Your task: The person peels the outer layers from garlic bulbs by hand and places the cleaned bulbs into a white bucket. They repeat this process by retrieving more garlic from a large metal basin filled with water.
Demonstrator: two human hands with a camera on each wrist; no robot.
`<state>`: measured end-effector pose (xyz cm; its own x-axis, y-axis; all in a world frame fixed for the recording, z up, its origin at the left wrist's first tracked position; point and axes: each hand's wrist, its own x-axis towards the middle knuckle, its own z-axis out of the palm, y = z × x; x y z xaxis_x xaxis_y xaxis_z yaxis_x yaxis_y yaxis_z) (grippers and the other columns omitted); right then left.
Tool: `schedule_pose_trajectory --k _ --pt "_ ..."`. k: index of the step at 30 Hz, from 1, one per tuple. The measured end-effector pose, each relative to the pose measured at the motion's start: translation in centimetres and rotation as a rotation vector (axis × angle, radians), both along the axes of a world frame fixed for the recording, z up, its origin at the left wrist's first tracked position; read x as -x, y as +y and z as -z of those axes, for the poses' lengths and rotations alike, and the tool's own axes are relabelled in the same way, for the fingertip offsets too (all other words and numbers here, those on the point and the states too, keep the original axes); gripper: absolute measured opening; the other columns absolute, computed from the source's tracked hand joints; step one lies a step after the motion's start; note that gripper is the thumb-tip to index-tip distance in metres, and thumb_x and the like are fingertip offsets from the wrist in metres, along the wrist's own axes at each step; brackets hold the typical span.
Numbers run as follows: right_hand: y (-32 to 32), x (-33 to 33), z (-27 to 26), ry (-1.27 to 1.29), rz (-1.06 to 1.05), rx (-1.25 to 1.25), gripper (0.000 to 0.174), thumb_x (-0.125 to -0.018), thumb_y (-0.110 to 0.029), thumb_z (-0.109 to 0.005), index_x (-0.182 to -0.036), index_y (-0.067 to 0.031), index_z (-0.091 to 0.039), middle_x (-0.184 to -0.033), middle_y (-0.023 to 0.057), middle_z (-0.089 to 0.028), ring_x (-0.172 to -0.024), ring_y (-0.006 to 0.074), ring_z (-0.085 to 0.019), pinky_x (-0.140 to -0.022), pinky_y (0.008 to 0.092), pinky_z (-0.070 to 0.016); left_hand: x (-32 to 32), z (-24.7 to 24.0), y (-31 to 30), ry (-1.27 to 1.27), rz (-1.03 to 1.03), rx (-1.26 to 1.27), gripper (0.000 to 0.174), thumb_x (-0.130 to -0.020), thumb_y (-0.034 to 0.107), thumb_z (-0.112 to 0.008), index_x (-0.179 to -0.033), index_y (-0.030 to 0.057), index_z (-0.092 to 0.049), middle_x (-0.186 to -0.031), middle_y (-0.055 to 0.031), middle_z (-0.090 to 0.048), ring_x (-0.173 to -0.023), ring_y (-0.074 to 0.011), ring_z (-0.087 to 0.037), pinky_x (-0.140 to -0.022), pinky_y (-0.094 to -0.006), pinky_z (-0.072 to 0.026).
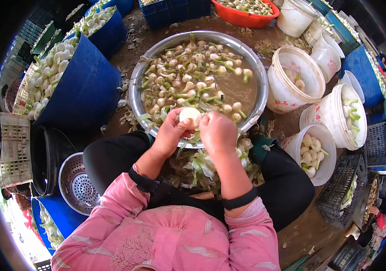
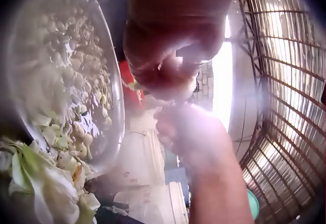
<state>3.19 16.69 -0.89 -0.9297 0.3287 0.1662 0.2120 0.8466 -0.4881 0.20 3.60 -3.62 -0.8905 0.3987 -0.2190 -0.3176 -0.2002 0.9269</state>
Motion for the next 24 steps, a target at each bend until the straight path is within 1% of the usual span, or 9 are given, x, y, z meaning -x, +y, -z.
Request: schedule_pose_trajectory --k 3,5,9,10,13,17,18,21,24 --pt "4.9 1.1 3.3 -0.143 0.122 0.024 0.025 -0.074 -0.024 -0.046 -0.073 -0.0031 -0.059 -0.071 0.0165 -0.058 -0.068 0.033 -0.055 -0.063 0.0421 -0.0426 0.9 -0.7 -1.7 -0.262 0.167 -0.491 0.029 -0.087 0.024 -0.038 -0.108 0.0048 -0.04 -0.084 -0.0094 -0.055 -0.065 -0.0136 -0.051 -0.056 -0.0237 -0.0416" --pt "8.5 1.3 5.8 -0.52 -0.028 0.093 0.03 -0.074 -0.028 -0.048 -0.083 -0.0025 -0.061 -0.075 0.0168 -0.059 -0.071 0.0333 -0.055 -0.065 0.0417 -0.0426 1.6 -0.3 -2.5 -0.38 0.152 -0.605 0.034 -0.086 0.034 -0.031 -0.102 0.0067 -0.043 -0.074 -0.0082 -0.052 -0.056 -0.0158 -0.045 -0.047 -0.0249 -0.0339" --pt "2.6 -0.2 -1.1 -0.211 -0.026 0.906 0.026 -0.073 -0.023 -0.058 -0.088 -0.0013 -0.061 -0.066 0.0081 -0.06 -0.053 0.0127 -0.054 -0.051 0.0262 -0.0425 2.1 0.8 -2.7 -0.434 0.203 -0.642 0.035 -0.084 0.034 -0.031 -0.095 0.0058 -0.047 -0.065 -0.0079 -0.049 -0.052 -0.0158 -0.042 -0.044 -0.0249 -0.0314" --pt "2.4 -0.2 -0.7 -0.26 -0.053 0.868 0.02 -0.074 -0.017 -0.058 -0.087 -0.0015 -0.062 -0.061 0.0034 -0.058 -0.049 0.0047 -0.049 -0.045 0.0197 -0.0386 2.3 0.8 -2.5 -0.448 0.25 -0.679 0.035 -0.083 0.034 -0.031 -0.093 0.0057 -0.048 -0.064 -0.0079 -0.049 -0.051 -0.0158 -0.042 -0.044 -0.0251 -0.0313" --pt "2.8 -0.3 0.1 -0.282 -0.121 0.84 0.02 -0.075 -0.018 -0.057 -0.085 -0.0012 -0.062 -0.058 0.0032 -0.057 -0.048 0.0057 -0.049 -0.045 0.0196 -0.0379 2.3 0.5 -2.5 -0.433 0.394 -0.653 0.035 -0.082 0.033 -0.03 -0.091 0.0055 -0.05 -0.06 -0.008 -0.048 -0.05 -0.016 -0.042 -0.043 -0.0252 -0.0309" --pt "2.7 -1.1 0.8 -0.216 -0.149 1.201 0.015 -0.08 -0.012 -0.05 -0.085 0.0015 -0.055 -0.059 0.0003 -0.051 -0.05 0.0065 -0.043 -0.046 0.019 -0.0348 1.3 -0.5 -1.8 -0.353 0.101 -0.255 0.046 -0.082 0.048 -0.035 -0.094 0.0059 -0.049 -0.069 -0.0026 -0.049 -0.052 -0.0108 -0.04 -0.043 -0.0213 -0.0294" --pt "2.2 -1.2 0.5 -0.155 -0.165 1.173 0.012 -0.082 -0.009 -0.047 -0.084 0.0015 -0.052 -0.06 -0.0012 -0.047 -0.052 0.0063 -0.041 -0.047 0.0186 -0.0334 1.2 -0.3 -2.0 -0.09 0.177 -0.145 0.045 -0.079 0.045 -0.048 -0.1 0.0055 -0.049 -0.075 0.0006 -0.05 -0.056 -0.0078 -0.042 -0.047 -0.0185 -0.031" --pt "2.3 -0.7 1.8 -0.015 -0.193 1.332 0.013 -0.082 -0.01 -0.048 -0.085 0.0007 -0.052 -0.061 -0.0009 -0.046 -0.053 0.0059 -0.041 -0.05 0.0189 -0.0348 1.0 -0.9 -1.7 -0.04 0.204 -0.059 0.041 -0.077 0.032 -0.058 -0.106 0.0047 -0.047 -0.079 0.0005 -0.052 -0.061 -0.007 -0.046 -0.05 -0.0169 -0.0331" --pt "2.1 0.2 2.6 0.146 -0.239 0.562 0.009 -0.077 -0.009 -0.049 -0.079 -0.0005 -0.051 -0.066 0.0081 -0.051 -0.061 0.0208 -0.049 -0.056 0.0295 -0.0394 0.8 -0.9 -1.5 -0.068 0.398 -0.111 0.054 -0.073 0.033 -0.061 -0.112 0.0016 -0.043 -0.089 -0.0019 -0.054 -0.07 -0.0082 -0.051 -0.055 -0.0173 -0.0377"
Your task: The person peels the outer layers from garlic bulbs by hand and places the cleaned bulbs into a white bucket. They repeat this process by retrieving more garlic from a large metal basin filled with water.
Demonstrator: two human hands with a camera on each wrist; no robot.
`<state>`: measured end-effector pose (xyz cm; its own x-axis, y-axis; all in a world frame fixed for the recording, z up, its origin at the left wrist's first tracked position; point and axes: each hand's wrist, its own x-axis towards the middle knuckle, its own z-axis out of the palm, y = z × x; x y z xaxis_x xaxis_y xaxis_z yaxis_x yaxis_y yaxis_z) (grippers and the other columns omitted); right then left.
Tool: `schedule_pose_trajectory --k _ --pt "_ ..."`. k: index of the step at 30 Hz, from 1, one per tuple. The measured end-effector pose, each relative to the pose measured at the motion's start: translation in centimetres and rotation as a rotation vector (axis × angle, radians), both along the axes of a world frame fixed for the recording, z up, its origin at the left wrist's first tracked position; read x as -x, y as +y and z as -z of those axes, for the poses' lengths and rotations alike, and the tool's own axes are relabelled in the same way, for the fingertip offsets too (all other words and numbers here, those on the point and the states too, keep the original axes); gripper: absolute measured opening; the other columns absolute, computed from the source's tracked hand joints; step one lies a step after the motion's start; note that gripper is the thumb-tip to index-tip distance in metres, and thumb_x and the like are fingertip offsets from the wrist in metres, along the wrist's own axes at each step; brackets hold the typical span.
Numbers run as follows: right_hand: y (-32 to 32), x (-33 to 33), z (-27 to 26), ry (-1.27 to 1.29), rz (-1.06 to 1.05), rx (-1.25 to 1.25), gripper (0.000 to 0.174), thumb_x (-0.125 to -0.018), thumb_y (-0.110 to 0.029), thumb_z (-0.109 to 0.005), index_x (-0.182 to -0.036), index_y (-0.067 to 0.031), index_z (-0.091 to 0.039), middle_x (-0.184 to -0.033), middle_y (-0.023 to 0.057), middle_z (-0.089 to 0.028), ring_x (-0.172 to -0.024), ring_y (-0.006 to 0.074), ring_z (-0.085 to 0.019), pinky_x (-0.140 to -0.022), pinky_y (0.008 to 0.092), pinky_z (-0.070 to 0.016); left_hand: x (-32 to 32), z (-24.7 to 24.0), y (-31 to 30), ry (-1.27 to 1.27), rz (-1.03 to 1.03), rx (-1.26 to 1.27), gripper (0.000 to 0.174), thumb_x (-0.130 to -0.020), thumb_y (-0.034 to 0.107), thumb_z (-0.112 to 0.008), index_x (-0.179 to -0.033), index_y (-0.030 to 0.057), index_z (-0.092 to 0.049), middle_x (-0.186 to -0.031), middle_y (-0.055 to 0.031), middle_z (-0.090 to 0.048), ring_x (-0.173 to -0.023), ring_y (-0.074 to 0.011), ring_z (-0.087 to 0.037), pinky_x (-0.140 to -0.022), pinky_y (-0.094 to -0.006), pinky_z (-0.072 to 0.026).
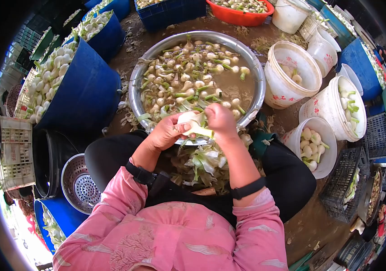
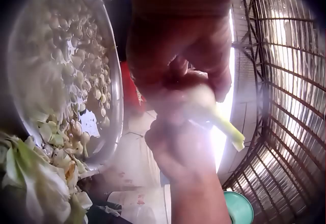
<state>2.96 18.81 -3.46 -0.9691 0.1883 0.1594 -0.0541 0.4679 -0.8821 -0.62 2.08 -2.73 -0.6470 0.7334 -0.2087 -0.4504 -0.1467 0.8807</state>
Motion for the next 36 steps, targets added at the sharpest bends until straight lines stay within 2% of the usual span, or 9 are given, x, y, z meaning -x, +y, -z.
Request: schedule_pose_trajectory --k 2,10,13,17,24,29,30,34,36 --pt "-0.6 0.0 0.0 0.124 0.054 -0.345 0.008 -0.074 -0.008 -0.046 -0.073 -0.0017 -0.051 -0.075 0.0152 -0.054 -0.072 0.033 -0.051 -0.063 0.0376 -0.0408 -0.2 0.7 0.1 -0.034 0.03 -0.047 0.06 -0.071 0.034 -0.062 -0.114 -0.0012 -0.04 -0.092 -0.0023 -0.053 -0.076 -0.0098 -0.052 -0.061 -0.0188 -0.04" --pt "4.7 2.3 4.5 -0.617 -0.002 -0.763 0.028 -0.078 -0.022 -0.048 -0.09 0.0018 -0.056 -0.079 0.0175 -0.059 -0.059 0.0264 -0.058 -0.046 0.0345 -0.0432 -0.3 0.4 0.9 -0.062 -0.149 -0.235 0.061 -0.069 0.009 -0.062 -0.121 0.0006 -0.03 -0.111 -0.0064 -0.046 -0.097 -0.0164 -0.047 -0.086 -0.0297 -0.0353" --pt "2.4 0.8 -0.6 -0.865 -0.026 0.124 0.041 -0.081 -0.037 -0.044 -0.087 0.0013 -0.057 -0.072 0.0131 -0.06 -0.051 0.0187 -0.057 -0.039 0.0273 -0.0403 0.4 1.4 0.6 0.033 -0.237 -0.174 0.06 -0.069 0.006 -0.062 -0.121 0.0031 -0.031 -0.11 -0.0046 -0.044 -0.095 -0.0153 -0.046 -0.085 -0.0299 -0.0353" --pt "0.3 0.2 -1.1 -0.744 -0.32 0.506 0.038 -0.084 -0.035 -0.042 -0.079 0.0005 -0.055 -0.058 0.0055 -0.054 -0.043 0.0105 -0.05 -0.033 0.02 -0.0304 0.5 2.2 1.0 0.124 -0.275 -0.027 0.053 -0.073 0.004 -0.059 -0.12 0.0073 -0.034 -0.106 -0.0024 -0.045 -0.097 -0.0119 -0.043 -0.085 -0.0259 -0.0346" --pt "-0.2 -0.2 -0.6 -0.549 -0.218 1.115 0.025 -0.084 -0.023 -0.042 -0.066 -0.0059 -0.048 -0.048 -0.0026 -0.038 -0.035 0.0066 -0.03 -0.034 0.0178 -0.0248 0.4 1.0 0.4 -0.173 -0.182 -0.404 0.047 -0.078 0.02 -0.056 -0.118 0.0046 -0.036 -0.112 -0.0075 -0.045 -0.101 -0.0192 -0.046 -0.089 -0.0327 -0.0357" --pt "5.9 0.8 0.0 -0.011 -0.17 1.589 0.024 -0.083 -0.025 -0.042 -0.066 -0.0089 -0.043 -0.049 -0.0038 -0.037 -0.04 0.0062 -0.034 -0.041 0.0193 -0.0302 0.1 -1.0 -0.1 -0.336 -0.005 -0.624 0.049 -0.079 0.028 -0.053 -0.115 0.0009 -0.037 -0.114 -0.0182 -0.043 -0.101 -0.0274 -0.048 -0.084 -0.0352 -0.043" --pt "6.5 1.0 1.1 -0.108 -0.17 1.423 0.026 -0.083 -0.03 -0.043 -0.066 -0.0102 -0.046 -0.051 -0.002 -0.041 -0.044 0.0073 -0.038 -0.043 0.0196 -0.0328 -0.1 -0.6 0.0 -0.311 -0.064 -0.565 0.047 -0.079 0.033 -0.051 -0.114 0.0033 -0.039 -0.11 -0.0189 -0.046 -0.094 -0.0274 -0.051 -0.073 -0.0298 -0.0478" --pt "2.8 1.1 3.9 -0.876 -0.198 -0.629 0.052 -0.078 -0.044 -0.045 -0.097 0.0034 -0.054 -0.084 0.0166 -0.059 -0.073 0.0267 -0.057 -0.066 0.0331 -0.0444 0.4 1.8 0.4 -0.523 -0.34 -0.42 0.041 -0.083 0.042 -0.042 -0.1 0.0057 -0.047 -0.087 -0.013 -0.056 -0.069 -0.0199 -0.055 -0.052 -0.0234 -0.0442" --pt "0.2 0.8 0.1 -0.77 -0.115 -0.32 0.053 -0.077 -0.043 -0.048 -0.1 0.0045 -0.053 -0.089 0.0195 -0.058 -0.079 0.0281 -0.057 -0.072 0.0334 -0.0431 1.1 3.4 0.3 -0.534 -0.525 -0.153 0.039 -0.084 0.041 -0.039 -0.095 0.0044 -0.048 -0.08 -0.0112 -0.055 -0.063 -0.0186 -0.054 -0.051 -0.0242 -0.0451"
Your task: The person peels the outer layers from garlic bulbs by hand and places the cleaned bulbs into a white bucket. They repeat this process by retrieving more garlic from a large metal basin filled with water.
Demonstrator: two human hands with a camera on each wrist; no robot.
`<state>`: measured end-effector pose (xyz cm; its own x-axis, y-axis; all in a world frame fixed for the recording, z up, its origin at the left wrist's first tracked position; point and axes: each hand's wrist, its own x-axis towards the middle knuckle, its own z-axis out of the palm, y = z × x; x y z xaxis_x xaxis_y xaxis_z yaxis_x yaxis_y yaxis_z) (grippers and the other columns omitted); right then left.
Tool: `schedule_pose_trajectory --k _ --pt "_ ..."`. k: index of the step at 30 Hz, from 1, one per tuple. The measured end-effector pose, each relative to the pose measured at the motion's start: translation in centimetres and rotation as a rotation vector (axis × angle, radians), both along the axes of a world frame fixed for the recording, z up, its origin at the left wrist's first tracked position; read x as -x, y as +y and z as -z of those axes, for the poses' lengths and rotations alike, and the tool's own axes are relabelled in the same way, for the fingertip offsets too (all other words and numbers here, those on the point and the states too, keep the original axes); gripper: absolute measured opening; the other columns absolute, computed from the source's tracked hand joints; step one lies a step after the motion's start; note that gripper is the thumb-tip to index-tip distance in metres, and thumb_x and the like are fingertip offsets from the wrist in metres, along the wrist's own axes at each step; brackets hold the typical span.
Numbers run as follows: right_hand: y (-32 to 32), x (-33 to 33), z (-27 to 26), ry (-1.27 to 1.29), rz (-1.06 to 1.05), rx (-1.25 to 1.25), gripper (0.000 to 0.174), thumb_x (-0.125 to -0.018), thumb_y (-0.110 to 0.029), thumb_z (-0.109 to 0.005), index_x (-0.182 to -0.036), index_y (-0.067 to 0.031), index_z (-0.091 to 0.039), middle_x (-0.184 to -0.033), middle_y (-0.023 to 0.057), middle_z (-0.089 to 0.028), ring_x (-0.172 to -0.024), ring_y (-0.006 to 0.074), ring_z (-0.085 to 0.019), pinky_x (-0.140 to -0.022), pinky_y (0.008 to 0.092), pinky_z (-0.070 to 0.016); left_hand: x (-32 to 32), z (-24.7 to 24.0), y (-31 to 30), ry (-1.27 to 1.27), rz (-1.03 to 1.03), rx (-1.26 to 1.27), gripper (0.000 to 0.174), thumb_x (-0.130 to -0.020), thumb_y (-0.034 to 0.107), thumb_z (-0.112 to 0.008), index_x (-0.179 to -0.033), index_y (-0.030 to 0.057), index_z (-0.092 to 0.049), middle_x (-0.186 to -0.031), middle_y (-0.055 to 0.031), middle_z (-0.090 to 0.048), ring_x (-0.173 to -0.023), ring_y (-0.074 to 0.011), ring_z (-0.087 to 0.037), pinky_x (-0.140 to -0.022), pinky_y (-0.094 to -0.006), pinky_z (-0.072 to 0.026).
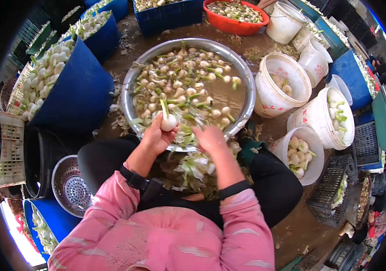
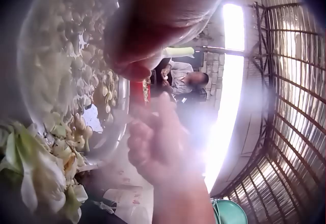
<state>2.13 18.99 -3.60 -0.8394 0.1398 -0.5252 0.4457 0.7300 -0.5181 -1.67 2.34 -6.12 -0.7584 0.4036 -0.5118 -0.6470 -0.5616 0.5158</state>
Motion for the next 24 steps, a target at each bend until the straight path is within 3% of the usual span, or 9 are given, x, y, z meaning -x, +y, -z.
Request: schedule_pose_trajectory --k 1,5,8,11,14,15,17,21,24 --pt "-1.3 -0.5 -0.4 0.158 0.241 0.287 0.05 -0.076 -0.042 -0.05 -0.098 0.0038 -0.054 -0.088 0.02 -0.057 -0.08 0.0268 -0.057 -0.073 0.0326 -0.0425 -0.3 0.8 0.0 -0.033 -0.03 0.187 0.039 -0.085 0.04 -0.038 -0.094 0.0039 -0.048 -0.08 -0.0112 -0.055 -0.063 -0.0184 -0.054 -0.05 -0.0247 -0.0453" --pt "-3.9 0.4 4.0 0.975 0.061 0.296 0.042 -0.076 -0.03 -0.054 -0.105 -0.0003 -0.05 -0.074 0.0162 -0.059 -0.064 0.0245 -0.058 -0.063 0.0323 -0.0445 -2.1 1.2 1.8 -0.018 0.116 0.203 0.044 -0.085 0.043 -0.033 -0.096 0.0027 -0.047 -0.083 -0.0118 -0.055 -0.073 -0.0215 -0.055 -0.067 -0.0322 -0.0473" --pt "-1.0 1.4 6.0 0.14 0.872 1.285 0.023 -0.076 -0.025 -0.052 -0.085 -0.004 -0.052 -0.068 0.0096 -0.056 -0.063 0.0234 -0.057 -0.049 0.0343 -0.0465 -2.5 -0.1 1.7 -0.008 0.365 0.296 0.042 -0.086 0.036 -0.033 -0.108 0.0013 -0.041 -0.096 -0.0122 -0.052 -0.08 -0.0218 -0.054 -0.068 -0.03 -0.045" --pt "7.7 3.5 4.6 0.349 1.388 1.342 0.021 -0.077 -0.026 -0.05 -0.083 -0.0062 -0.047 -0.066 0.0089 -0.053 -0.055 0.0226 -0.053 -0.044 0.0308 -0.0457 -1.7 0.9 1.6 0.013 0.269 0.393 0.041 -0.084 0.031 -0.042 -0.112 0.0023 -0.037 -0.099 -0.0139 -0.05 -0.078 -0.0196 -0.052 -0.063 -0.0274 -0.0432" --pt "16.9 6.0 0.6 0.887 1.131 1.586 0.043 -0.082 -0.043 -0.038 -0.101 -0.0057 -0.045 -0.09 0.0117 -0.053 -0.084 0.0238 -0.051 -0.072 0.0389 -0.044 -1.6 1.0 1.9 0.034 0.242 0.362 0.037 -0.084 0.028 -0.042 -0.11 0.0024 -0.039 -0.091 -0.0095 -0.051 -0.073 -0.0157 -0.051 -0.062 -0.0248 -0.0423" --pt "19.5 7.0 -0.5 0.994 1.221 1.559 0.044 -0.084 -0.04 -0.039 -0.107 -0.0032 -0.043 -0.099 0.0124 -0.051 -0.095 0.0234 -0.046 -0.082 0.039 -0.0373 -1.6 0.9 2.1 0.035 0.241 0.35 0.036 -0.084 0.028 -0.042 -0.11 0.0025 -0.04 -0.089 -0.0085 -0.051 -0.073 -0.015 -0.05 -0.062 -0.0244 -0.0422" --pt "22.2 9.1 1.1 1.004 1.363 0.865 0.039 -0.083 -0.035 -0.042 -0.103 -0.0016 -0.045 -0.093 0.0126 -0.053 -0.084 0.022 -0.052 -0.067 0.0362 -0.0437 -1.4 0.6 2.6 0.029 0.259 0.338 0.034 -0.084 0.026 -0.042 -0.108 0.0023 -0.042 -0.085 -0.0064 -0.051 -0.07 -0.0125 -0.05 -0.061 -0.0227 -0.0415" --pt "17.9 8.7 5.7 0.132 0.797 0.593 0.025 -0.073 -0.015 -0.053 -0.092 -0.0004 -0.048 -0.064 0.0109 -0.057 -0.048 0.0187 -0.055 -0.04 0.028 -0.0441 -0.8 1.5 3.2 0.06 0.294 0.415 0.032 -0.083 0.026 -0.043 -0.106 0.0026 -0.044 -0.084 -0.006 -0.052 -0.069 -0.0113 -0.05 -0.059 -0.0217 -0.0409" --pt "14.4 9.3 9.0 -0.075 0.402 -0.039 0.017 -0.074 -0.011 -0.048 -0.088 -0.0036 -0.053 -0.073 0.0131 -0.059 -0.064 0.0216 -0.059 -0.054 0.0348 -0.0478 -0.9 2.5 3.1 0.032 0.338 0.444 0.029 -0.084 0.021 -0.043 -0.106 0.0034 -0.044 -0.083 -0.0046 -0.053 -0.069 -0.0105 -0.051 -0.059 -0.0202 -0.0405"
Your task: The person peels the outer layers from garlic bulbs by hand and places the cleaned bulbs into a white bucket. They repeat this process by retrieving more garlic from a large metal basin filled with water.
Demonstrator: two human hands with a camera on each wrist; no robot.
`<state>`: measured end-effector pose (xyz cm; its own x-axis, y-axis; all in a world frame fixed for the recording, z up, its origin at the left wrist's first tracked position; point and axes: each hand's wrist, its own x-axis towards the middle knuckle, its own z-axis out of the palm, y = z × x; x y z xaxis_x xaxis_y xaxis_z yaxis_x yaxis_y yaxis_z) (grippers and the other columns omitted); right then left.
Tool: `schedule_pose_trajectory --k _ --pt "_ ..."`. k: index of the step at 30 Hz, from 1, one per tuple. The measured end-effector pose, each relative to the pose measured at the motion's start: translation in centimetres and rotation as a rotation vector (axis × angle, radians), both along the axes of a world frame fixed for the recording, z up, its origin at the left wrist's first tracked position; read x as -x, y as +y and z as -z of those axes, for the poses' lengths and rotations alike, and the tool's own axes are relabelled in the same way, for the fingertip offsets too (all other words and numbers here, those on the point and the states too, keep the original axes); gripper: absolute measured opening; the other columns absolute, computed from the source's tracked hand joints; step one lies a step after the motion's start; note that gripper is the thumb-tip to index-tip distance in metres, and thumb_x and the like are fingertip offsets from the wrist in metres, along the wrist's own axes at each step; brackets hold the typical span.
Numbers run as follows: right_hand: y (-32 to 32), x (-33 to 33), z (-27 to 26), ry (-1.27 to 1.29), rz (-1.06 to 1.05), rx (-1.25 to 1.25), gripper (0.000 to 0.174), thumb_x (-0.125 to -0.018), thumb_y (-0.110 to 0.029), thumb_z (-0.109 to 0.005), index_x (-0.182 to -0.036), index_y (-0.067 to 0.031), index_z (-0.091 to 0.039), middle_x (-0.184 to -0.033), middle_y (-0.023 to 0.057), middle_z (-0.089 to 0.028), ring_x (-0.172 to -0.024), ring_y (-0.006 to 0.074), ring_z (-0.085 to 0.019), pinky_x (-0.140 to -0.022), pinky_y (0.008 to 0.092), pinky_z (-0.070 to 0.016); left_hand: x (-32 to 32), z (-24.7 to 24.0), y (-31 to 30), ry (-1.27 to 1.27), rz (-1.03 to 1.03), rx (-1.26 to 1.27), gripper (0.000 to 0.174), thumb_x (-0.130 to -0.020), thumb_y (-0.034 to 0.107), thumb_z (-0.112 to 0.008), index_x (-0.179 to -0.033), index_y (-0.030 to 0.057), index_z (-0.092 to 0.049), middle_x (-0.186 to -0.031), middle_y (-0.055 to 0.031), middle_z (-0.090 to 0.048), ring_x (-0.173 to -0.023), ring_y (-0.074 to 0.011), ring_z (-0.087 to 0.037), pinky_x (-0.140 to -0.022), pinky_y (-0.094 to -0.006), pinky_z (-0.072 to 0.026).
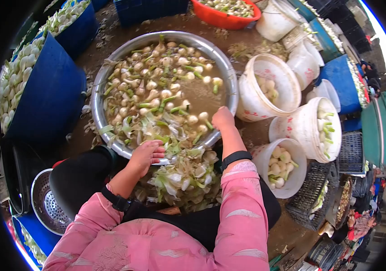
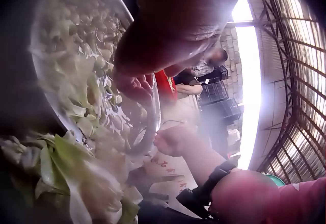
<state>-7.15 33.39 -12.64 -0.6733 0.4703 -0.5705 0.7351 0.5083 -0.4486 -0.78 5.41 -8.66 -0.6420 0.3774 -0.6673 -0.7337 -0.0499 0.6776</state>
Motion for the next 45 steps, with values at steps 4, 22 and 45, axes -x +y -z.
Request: schedule_pose_trajectory --k 4,22,45 --pt "-0.4 2.7 6.8 -0.2 -0.647 -0.525 0.038 -0.075 -0.012 -0.046 -0.11 0.0014 -0.04 -0.106 0.021 -0.05 -0.1 0.0273 -0.049 -0.078 0.0344 -0.0428 0.6 0.9 0.3 0.014 0.009 0.057 0.03 -0.084 0.02 -0.042 -0.108 0.0017 -0.044 -0.086 -0.0066 -0.053 -0.071 -0.0113 -0.051 -0.059 -0.0211 -0.0409" --pt "-15.5 -6.1 -5.3 1.128 -0.449 -0.288 0.023 -0.075 -0.008 -0.049 -0.096 -0.0043 -0.055 -0.091 0.0163 -0.056 -0.084 0.0303 -0.053 -0.071 0.0352 -0.0428 2.7 -2.1 -0.5 -0.07 -0.205 -0.624 0.029 -0.085 0.024 -0.044 -0.108 0.0067 -0.044 -0.089 -0.0078 -0.057 -0.073 -0.0143 -0.055 -0.059 -0.0219 -0.0441" --pt "-10.1 -8.4 -6.8 0.434 -0.174 -0.074 0.025 -0.069 -0.028 -0.057 -0.075 -0.0037 -0.062 -0.07 0.0181 -0.058 -0.067 0.0303 -0.056 -0.061 0.0371 -0.0435 1.3 -5.0 -3.7 -0.001 -0.135 -0.645 0.029 -0.083 0.033 -0.03 -0.086 0.0108 -0.049 -0.062 -0.0032 -0.047 -0.049 -0.0129 -0.04 -0.042 -0.0232 -0.0288"
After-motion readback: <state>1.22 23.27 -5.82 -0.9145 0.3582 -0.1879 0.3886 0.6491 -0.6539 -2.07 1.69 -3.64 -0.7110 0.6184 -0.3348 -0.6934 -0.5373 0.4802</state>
